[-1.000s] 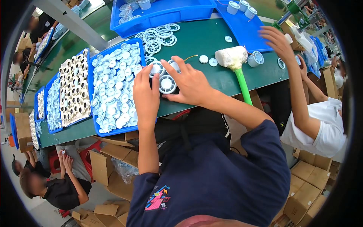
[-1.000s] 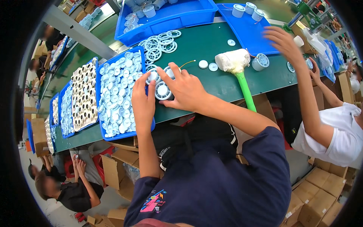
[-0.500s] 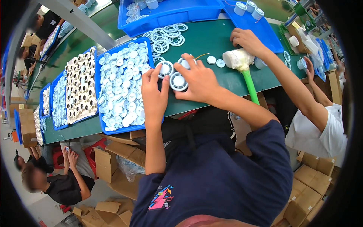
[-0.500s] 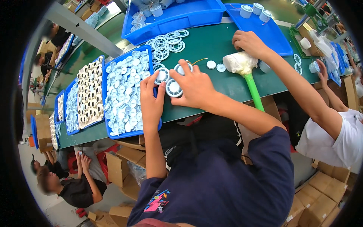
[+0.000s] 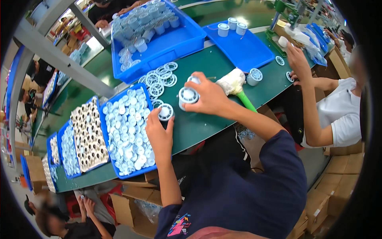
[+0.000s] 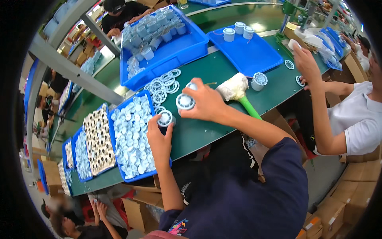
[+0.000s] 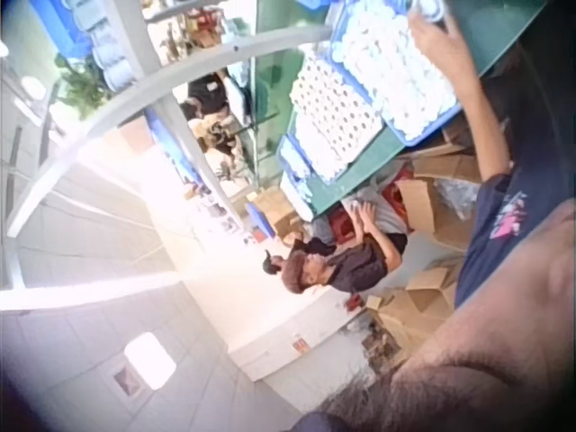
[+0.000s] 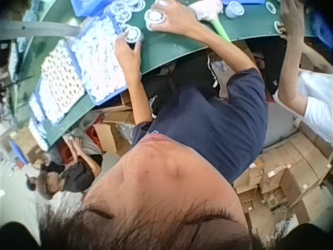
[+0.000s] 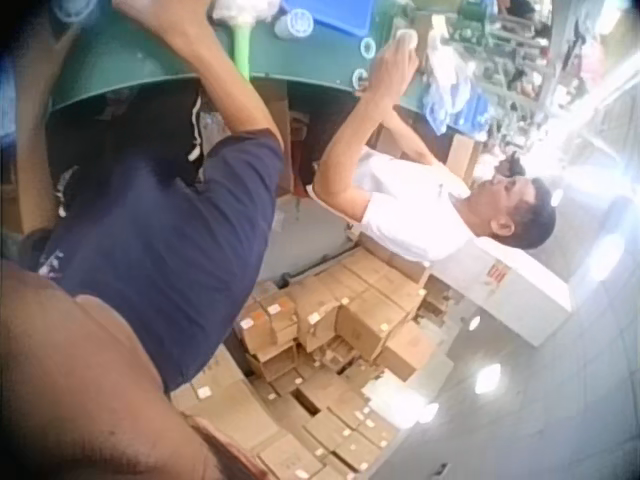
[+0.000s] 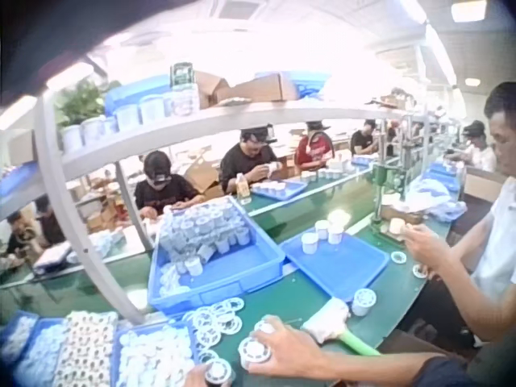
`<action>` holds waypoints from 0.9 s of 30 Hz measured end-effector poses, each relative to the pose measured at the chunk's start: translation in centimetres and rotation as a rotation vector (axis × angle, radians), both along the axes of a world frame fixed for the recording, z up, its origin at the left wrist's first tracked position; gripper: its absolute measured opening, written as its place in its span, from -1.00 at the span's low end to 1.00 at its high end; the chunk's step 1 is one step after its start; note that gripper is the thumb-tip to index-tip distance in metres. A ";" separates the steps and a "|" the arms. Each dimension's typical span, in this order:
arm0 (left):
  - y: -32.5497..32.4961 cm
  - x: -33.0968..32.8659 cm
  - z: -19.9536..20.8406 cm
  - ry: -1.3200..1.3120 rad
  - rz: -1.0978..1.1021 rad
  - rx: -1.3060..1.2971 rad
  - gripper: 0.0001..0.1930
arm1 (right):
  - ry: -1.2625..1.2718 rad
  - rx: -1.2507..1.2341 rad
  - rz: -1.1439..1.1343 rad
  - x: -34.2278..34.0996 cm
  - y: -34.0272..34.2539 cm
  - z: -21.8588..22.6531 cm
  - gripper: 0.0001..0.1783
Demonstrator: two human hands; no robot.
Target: Assemble circular electronic components by fitting parts together and tapping them with a mallet on an assembly line.
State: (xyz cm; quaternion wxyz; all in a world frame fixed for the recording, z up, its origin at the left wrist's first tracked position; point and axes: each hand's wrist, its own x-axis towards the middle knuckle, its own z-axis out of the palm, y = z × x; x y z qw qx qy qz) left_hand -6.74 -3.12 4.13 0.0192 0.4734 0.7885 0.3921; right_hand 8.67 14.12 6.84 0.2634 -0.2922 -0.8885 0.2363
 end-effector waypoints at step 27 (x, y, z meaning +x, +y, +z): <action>1.0 0.9 1.2 0.037 0.027 -0.194 -0.52 | -0.246 0.539 -0.517 3.1 11.7 -2.9 -0.23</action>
